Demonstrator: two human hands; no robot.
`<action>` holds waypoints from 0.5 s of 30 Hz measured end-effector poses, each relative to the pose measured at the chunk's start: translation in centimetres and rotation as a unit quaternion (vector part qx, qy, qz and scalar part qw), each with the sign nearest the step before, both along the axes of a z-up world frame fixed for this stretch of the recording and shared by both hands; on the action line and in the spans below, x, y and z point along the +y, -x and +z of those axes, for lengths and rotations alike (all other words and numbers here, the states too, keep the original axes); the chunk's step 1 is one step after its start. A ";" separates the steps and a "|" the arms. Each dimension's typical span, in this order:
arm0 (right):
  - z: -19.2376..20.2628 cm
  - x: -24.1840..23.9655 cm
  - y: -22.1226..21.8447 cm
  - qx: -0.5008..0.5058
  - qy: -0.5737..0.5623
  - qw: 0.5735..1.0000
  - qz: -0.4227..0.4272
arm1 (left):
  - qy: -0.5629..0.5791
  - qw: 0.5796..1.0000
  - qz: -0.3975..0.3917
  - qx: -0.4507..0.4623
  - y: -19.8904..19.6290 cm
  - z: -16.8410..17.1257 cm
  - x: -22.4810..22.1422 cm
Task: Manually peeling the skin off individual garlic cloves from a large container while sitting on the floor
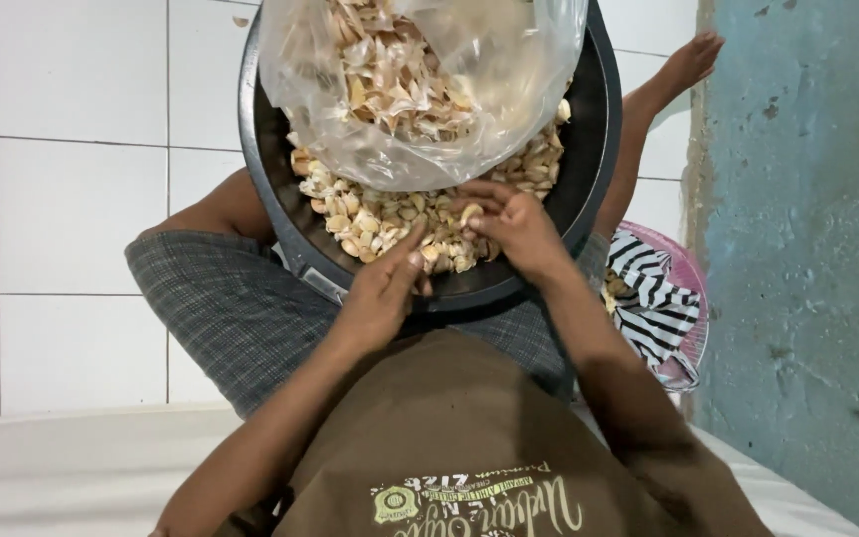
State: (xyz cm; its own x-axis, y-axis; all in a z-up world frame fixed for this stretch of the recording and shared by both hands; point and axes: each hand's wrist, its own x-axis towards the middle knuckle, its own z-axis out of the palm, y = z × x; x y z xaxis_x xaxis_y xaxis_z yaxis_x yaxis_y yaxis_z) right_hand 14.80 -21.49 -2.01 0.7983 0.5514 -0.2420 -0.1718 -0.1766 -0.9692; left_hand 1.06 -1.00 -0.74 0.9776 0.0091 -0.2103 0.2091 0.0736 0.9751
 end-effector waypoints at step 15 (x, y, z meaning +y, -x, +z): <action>-2.9 1.5 6.0 0.161 -0.261 0.931 -0.197 | -0.015 0.997 0.030 -0.074 -0.1 2.9 -2.0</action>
